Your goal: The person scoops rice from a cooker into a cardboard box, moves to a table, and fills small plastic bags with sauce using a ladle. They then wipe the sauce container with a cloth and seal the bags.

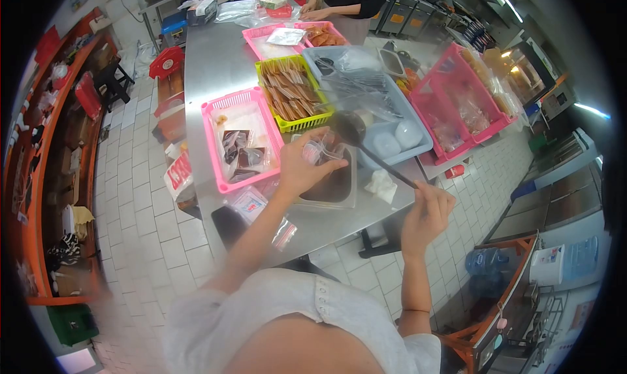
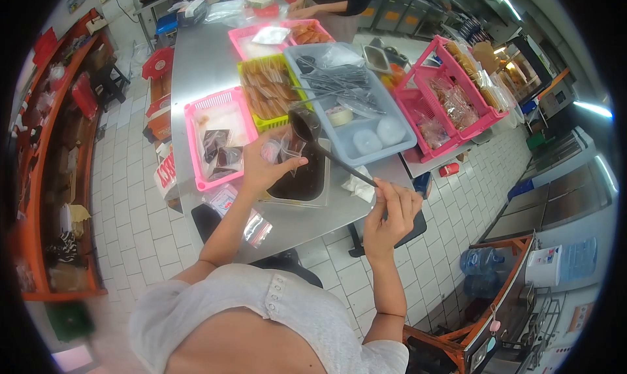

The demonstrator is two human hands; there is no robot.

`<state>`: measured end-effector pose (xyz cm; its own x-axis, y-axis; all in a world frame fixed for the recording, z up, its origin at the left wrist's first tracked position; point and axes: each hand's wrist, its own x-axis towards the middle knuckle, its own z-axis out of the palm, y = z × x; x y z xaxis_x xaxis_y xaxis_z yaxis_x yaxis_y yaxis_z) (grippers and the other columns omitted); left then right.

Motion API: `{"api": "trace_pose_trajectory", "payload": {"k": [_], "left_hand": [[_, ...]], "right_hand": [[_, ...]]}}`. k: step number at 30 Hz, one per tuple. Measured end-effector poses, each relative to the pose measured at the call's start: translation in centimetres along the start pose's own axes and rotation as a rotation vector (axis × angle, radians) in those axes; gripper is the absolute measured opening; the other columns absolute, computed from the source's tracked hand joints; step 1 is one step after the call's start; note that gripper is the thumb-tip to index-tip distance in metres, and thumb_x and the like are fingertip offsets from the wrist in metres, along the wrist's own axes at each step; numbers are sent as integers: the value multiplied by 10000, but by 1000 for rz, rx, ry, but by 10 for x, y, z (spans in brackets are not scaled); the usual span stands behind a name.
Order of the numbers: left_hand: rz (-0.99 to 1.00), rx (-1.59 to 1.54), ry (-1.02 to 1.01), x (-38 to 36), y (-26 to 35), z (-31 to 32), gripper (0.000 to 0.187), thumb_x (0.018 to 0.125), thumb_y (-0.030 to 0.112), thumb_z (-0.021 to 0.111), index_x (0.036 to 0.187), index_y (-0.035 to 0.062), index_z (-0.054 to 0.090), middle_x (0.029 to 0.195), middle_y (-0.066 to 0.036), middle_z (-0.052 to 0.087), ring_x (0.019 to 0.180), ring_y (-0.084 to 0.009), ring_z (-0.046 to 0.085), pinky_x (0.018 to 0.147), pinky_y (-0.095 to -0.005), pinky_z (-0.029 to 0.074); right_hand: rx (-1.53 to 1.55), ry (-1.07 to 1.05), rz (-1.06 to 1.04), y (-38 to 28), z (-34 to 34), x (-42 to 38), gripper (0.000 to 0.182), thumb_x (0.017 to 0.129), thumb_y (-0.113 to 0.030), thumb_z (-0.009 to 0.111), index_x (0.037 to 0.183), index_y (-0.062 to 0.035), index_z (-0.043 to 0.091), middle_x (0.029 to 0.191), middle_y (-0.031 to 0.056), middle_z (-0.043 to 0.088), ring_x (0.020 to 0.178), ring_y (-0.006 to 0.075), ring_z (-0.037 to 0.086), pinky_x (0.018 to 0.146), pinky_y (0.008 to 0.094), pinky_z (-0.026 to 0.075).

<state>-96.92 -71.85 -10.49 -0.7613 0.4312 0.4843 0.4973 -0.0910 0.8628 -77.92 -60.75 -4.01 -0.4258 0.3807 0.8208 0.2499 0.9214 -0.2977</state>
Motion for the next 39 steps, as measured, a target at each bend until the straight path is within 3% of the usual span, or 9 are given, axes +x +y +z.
{"api": "trace_pose_trajectory", "payload": {"k": [10,19,23,26,28,31,32,36,39], "left_hand": [[5,29,-2,-4,3,-2,632,542,283,817,1064,23,572,909,-79,649,845,-180,608,784,-294,456],[67,52,86,-21,-11,-7,653,542,281,822,1074,10,558,912,-93,642,855,-184,605,785,-294,457],[25,8,91,-39,-5,-10,665,545,227,824,1107,15,538,944,-93,633,891,-174,591,816,-298,442],[-26,-14,47,-52,1,-11,666,548,168,824,1126,18,529,954,-91,627,909,-156,579,833,-292,431],[-151,-126,-9,-62,9,-11,650,553,142,815,1124,15,533,946,-85,619,898,-148,570,823,-278,434],[-102,-17,-1,-70,21,-23,604,569,230,800,1086,36,554,918,-84,628,874,-175,598,799,-297,450],[-184,-190,42,-73,18,-24,404,664,184,736,1005,27,585,851,-88,628,816,-159,600,750,-282,457],[-277,-121,-3,-80,18,-52,144,816,144,611,841,4,588,748,-29,605,682,-80,538,625,-217,431],[-219,-13,47,-83,35,-64,145,809,139,616,838,0,585,731,-55,605,648,-90,532,593,-231,429]], "right_hand": [[-239,78,-320,4,-1,-3,230,690,26,590,871,-101,655,786,-10,552,745,169,445,746,310,266],[310,-209,538,45,49,-34,131,825,-126,546,881,-37,624,808,88,583,788,227,500,659,302,388],[-219,-351,177,24,79,-67,368,756,-184,616,1105,-106,530,1088,129,532,994,280,473,883,479,233],[-142,-325,119,-25,85,-62,536,715,-163,656,1209,-126,451,1188,131,468,1058,297,444,917,448,235],[468,-342,163,-38,95,-61,488,717,-134,668,1171,-79,498,1091,127,538,1007,265,509,880,389,337],[744,-437,304,-47,99,-63,315,770,-118,635,1064,-24,571,948,120,596,852,207,582,744,300,434],[788,-391,336,-54,96,-56,192,824,-126,586,949,15,620,797,103,620,718,150,595,644,247,447],[905,-605,375,-62,86,-50,184,826,-138,587,904,20,638,741,89,625,716,133,585,664,237,435],[983,-698,416,-67,88,-52,168,815,-115,593,903,20,641,746,86,626,693,128,580,649,238,434]]}}
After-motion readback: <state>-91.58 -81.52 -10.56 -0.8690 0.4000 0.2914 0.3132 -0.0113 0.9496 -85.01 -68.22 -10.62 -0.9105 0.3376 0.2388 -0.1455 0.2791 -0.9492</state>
